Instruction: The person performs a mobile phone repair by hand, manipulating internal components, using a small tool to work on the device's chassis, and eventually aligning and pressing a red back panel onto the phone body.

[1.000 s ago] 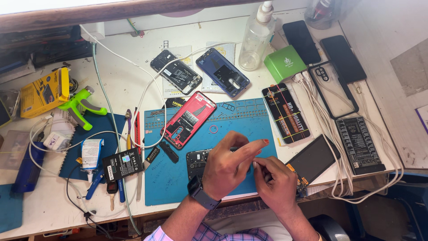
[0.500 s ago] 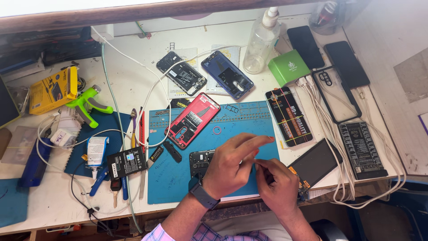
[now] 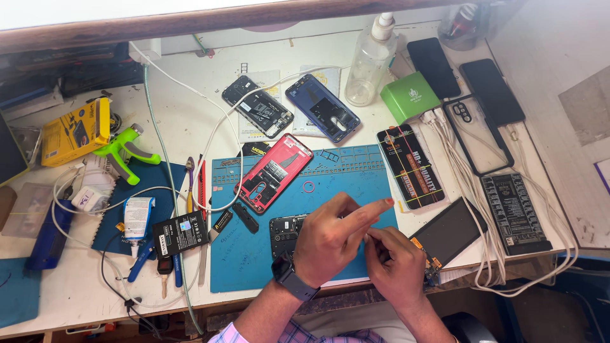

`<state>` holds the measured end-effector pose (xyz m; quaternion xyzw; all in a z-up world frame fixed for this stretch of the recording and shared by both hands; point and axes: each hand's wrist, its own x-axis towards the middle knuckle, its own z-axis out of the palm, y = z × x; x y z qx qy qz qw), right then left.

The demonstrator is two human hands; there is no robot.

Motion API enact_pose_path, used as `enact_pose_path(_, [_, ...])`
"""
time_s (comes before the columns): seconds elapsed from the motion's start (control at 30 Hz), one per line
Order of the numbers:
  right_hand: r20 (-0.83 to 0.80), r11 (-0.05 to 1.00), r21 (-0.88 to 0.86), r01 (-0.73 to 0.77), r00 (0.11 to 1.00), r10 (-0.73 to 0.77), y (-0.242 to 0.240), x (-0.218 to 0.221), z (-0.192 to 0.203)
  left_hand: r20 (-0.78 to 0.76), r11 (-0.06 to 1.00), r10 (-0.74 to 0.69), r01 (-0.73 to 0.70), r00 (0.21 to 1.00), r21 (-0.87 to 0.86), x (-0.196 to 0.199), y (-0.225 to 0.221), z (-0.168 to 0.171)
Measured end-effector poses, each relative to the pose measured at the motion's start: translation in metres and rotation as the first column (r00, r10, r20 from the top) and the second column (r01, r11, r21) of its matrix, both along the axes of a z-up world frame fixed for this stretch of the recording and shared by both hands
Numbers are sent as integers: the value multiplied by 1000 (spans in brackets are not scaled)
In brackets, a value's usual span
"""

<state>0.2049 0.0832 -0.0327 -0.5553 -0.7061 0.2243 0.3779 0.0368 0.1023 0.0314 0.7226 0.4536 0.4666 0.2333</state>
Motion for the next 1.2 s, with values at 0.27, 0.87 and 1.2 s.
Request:
enact_pose_path(0.27, [8, 1000, -14, 27, 1000, -27, 1, -1, 2, -52, 996, 25, -20, 998, 89, -1, -1, -10])
enact_pose_path(0.87, [18, 999, 48, 21, 1000, -22, -3, 6, -14, -62, 974, -224, 224, 973, -13, -6, 4, -16])
enact_pose_path(1.2, [27, 999, 42, 14, 1000, -16, 0, -4, 2, 17, 978, -203, 204, 979, -48, -23, 4, -19])
